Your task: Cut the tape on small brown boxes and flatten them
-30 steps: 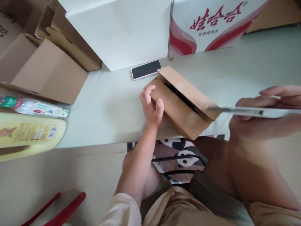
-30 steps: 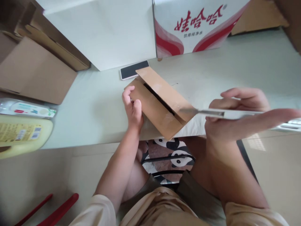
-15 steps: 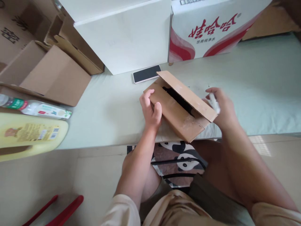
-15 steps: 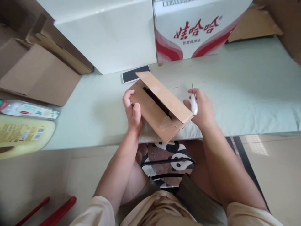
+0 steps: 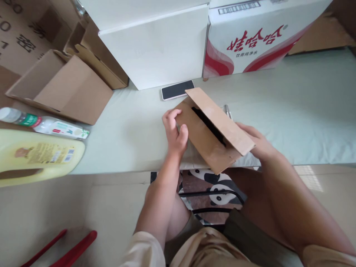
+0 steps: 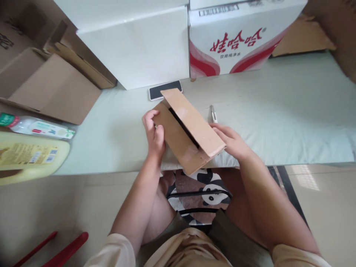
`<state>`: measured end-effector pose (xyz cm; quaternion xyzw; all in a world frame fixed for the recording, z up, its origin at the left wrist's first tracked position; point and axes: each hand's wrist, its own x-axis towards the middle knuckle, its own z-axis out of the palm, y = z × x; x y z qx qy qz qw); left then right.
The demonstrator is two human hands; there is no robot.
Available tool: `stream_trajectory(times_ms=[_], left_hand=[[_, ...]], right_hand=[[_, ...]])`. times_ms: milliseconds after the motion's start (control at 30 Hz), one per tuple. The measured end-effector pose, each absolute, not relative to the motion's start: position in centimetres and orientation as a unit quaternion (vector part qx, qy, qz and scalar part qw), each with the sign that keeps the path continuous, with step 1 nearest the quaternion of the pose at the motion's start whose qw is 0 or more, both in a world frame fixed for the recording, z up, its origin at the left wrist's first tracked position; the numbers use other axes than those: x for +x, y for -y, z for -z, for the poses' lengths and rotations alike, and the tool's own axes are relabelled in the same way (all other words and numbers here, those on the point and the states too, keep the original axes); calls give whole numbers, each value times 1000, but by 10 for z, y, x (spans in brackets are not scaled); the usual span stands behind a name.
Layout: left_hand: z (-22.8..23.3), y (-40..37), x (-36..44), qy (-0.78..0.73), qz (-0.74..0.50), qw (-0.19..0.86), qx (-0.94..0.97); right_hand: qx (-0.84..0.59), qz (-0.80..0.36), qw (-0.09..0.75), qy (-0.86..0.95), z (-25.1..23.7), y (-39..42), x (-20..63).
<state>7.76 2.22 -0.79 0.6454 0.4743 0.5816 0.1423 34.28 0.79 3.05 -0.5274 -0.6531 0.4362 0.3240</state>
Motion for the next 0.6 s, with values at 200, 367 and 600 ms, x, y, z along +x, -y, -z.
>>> stream_trajectory(times_ms=[200, 367, 600], left_hand=[[2, -13, 47, -504, -562, 198, 625], [-11, -5, 42, -583, -580, 340, 456], [-17, -8, 51, -487, -602, 556, 303]], right_hand=[[-503, -557, 267, 605, -25, 2, 336], [-451, -636, 376, 500, -12, 3, 334], [-360, -606, 459, 541, -12, 7, 329]])
